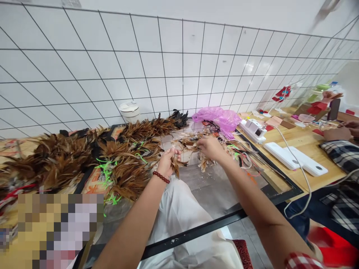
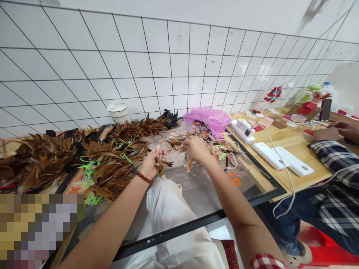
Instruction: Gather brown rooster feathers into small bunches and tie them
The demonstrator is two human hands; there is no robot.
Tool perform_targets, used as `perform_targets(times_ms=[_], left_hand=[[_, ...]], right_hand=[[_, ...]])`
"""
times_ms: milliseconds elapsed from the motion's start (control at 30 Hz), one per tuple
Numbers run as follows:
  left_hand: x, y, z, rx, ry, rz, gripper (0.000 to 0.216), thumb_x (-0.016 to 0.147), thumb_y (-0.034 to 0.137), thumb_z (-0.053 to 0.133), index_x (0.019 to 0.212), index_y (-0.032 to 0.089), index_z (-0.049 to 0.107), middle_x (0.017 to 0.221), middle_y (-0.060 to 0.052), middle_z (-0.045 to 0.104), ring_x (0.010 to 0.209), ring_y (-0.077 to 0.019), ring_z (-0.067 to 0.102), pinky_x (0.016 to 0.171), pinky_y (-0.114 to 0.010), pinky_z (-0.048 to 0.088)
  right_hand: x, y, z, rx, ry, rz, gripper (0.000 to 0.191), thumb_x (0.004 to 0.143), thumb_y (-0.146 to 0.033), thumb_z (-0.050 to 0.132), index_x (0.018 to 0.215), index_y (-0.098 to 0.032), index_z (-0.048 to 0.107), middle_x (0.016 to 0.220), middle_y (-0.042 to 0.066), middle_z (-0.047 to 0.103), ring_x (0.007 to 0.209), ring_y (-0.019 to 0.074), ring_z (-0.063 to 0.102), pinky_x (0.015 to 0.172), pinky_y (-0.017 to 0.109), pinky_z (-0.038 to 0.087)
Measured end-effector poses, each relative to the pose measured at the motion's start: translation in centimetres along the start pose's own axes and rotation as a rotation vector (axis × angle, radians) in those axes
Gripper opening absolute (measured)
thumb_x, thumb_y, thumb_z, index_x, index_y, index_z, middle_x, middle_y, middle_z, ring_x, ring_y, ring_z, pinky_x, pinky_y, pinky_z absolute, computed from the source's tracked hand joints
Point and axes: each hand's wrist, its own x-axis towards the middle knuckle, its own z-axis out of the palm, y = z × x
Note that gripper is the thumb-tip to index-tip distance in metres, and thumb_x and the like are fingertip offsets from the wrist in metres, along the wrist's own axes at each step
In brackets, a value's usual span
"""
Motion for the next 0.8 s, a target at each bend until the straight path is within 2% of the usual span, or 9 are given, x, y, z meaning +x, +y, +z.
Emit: perform_targets(times_ms=[167, 233, 333, 400, 467, 533, 600, 667, 800], left_hand=[[-0.1, -0.1, -0.1, 0.017, 0.033, -0.001, 0.031, 0.075, 0.034, 0.073, 0.065, 0.014, 0.052, 0.069, -0.003, 0.062, 0.054, -0.0072, 0.055, 0.051, -0.018, 0.046], [0.0, -0.2, -0.2, 0.008, 0.028, 0.002, 0.031, 0.074, 0.034, 0.074, 0.066, 0.014, 0.052, 0.070, -0.002, 0.062, 0.054, -0.0073, 0.056, 0.051, -0.018, 0.047], [0.1, -0.3, -0.3, 0.001, 0.031, 0.007, 0.030, 0.073, 0.033, 0.074, 0.065, 0.013, 0.053, 0.069, -0.002, 0.061, 0.054, -0.0073, 0.056, 0.051, -0.019, 0.047], [0.1, -0.3, -0.2, 0.004, 0.041, 0.008, 0.030, 0.073, 0.032, 0.075, 0.064, 0.013, 0.053, 0.069, -0.003, 0.061, 0.053, -0.0073, 0.056, 0.051, -0.019, 0.047], [0.0, -0.3, -0.1, 0.003, 0.040, 0.006, 0.030, 0.073, 0.031, 0.074, 0.064, 0.013, 0.053, 0.069, -0.003, 0.061, 0.054, -0.0073, 0.056, 0.051, -0.019, 0.047], [-0.1, -0.2, -0.1, 0.002, 0.029, -0.001, 0.030, 0.073, 0.031, 0.074, 0.064, 0.013, 0.053, 0.069, -0.003, 0.061, 0.054, -0.0073, 0.056, 0.051, -0.019, 0.047], [-0.1, -0.2, -0.2, 0.004, 0.024, -0.010, 0.030, 0.073, 0.032, 0.074, 0.065, 0.013, 0.053, 0.070, -0.003, 0.062, 0.054, -0.0073, 0.056, 0.051, -0.019, 0.047], [-0.1, -0.2, -0.2, 0.007, 0.025, -0.012, 0.030, 0.073, 0.033, 0.075, 0.065, 0.013, 0.053, 0.071, -0.003, 0.062, 0.054, -0.0075, 0.056, 0.051, -0.019, 0.046], [0.0, -0.3, -0.3, 0.005, 0.028, -0.013, 0.031, 0.070, 0.034, 0.076, 0.065, 0.012, 0.054, 0.071, -0.003, 0.062, 0.054, -0.0075, 0.056, 0.051, -0.019, 0.047]], right_hand=[[0.1, -1.9, 2.8, -0.244, -0.134, -0.184, 0.030, 0.088, -0.017, 0.046, 0.104, -0.022, 0.071, 0.104, 0.012, 0.066, 0.103, 0.0261, 0.052, 0.086, 0.038, 0.035], [-0.3, -1.3, 2.9, -0.302, -0.092, -0.169, 0.027, 0.088, -0.017, 0.045, 0.099, -0.019, 0.070, 0.101, 0.014, 0.065, 0.102, 0.0276, 0.051, 0.087, 0.041, 0.034], [-0.7, 0.3, 2.4, -0.293, 0.085, 0.009, 0.024, 0.085, -0.016, 0.046, 0.095, -0.015, 0.068, 0.102, 0.017, 0.065, 0.103, 0.0298, 0.052, 0.088, 0.043, 0.034], [-0.7, 1.2, 2.1, -0.151, 0.193, 0.166, 0.023, 0.086, -0.018, 0.045, 0.096, -0.015, 0.066, 0.099, 0.015, 0.067, 0.098, 0.0280, 0.055, 0.084, 0.040, 0.037], [-0.7, 1.9, 2.1, 0.128, 0.197, 0.264, 0.025, 0.089, -0.023, 0.041, 0.098, -0.017, 0.064, 0.089, 0.010, 0.070, 0.084, 0.0225, 0.060, 0.075, 0.034, 0.042], [-0.7, 2.2, 2.2, 0.415, 0.061, 0.258, 0.028, 0.090, -0.030, 0.039, 0.099, -0.017, 0.062, 0.079, 0.004, 0.069, 0.069, 0.0178, 0.059, 0.065, 0.028, 0.043], [-0.9, 2.3, 1.9, 0.508, -0.088, 0.179, 0.029, 0.089, -0.039, 0.045, 0.094, -0.018, 0.064, 0.074, 0.002, 0.068, 0.065, 0.0159, 0.059, 0.061, 0.026, 0.042], [-1.1, 2.1, 1.2, 0.340, -0.082, 0.137, 0.027, 0.086, -0.041, 0.053, 0.089, -0.018, 0.068, 0.079, 0.003, 0.069, 0.071, 0.0170, 0.060, 0.065, 0.027, 0.041], [-0.6, 0.9, 0.3, -0.128, 0.078, 0.060, 0.021, 0.088, -0.027, 0.052, 0.094, -0.020, 0.072, 0.094, 0.008, 0.068, 0.091, 0.0222, 0.057, 0.078, 0.032, 0.036]])
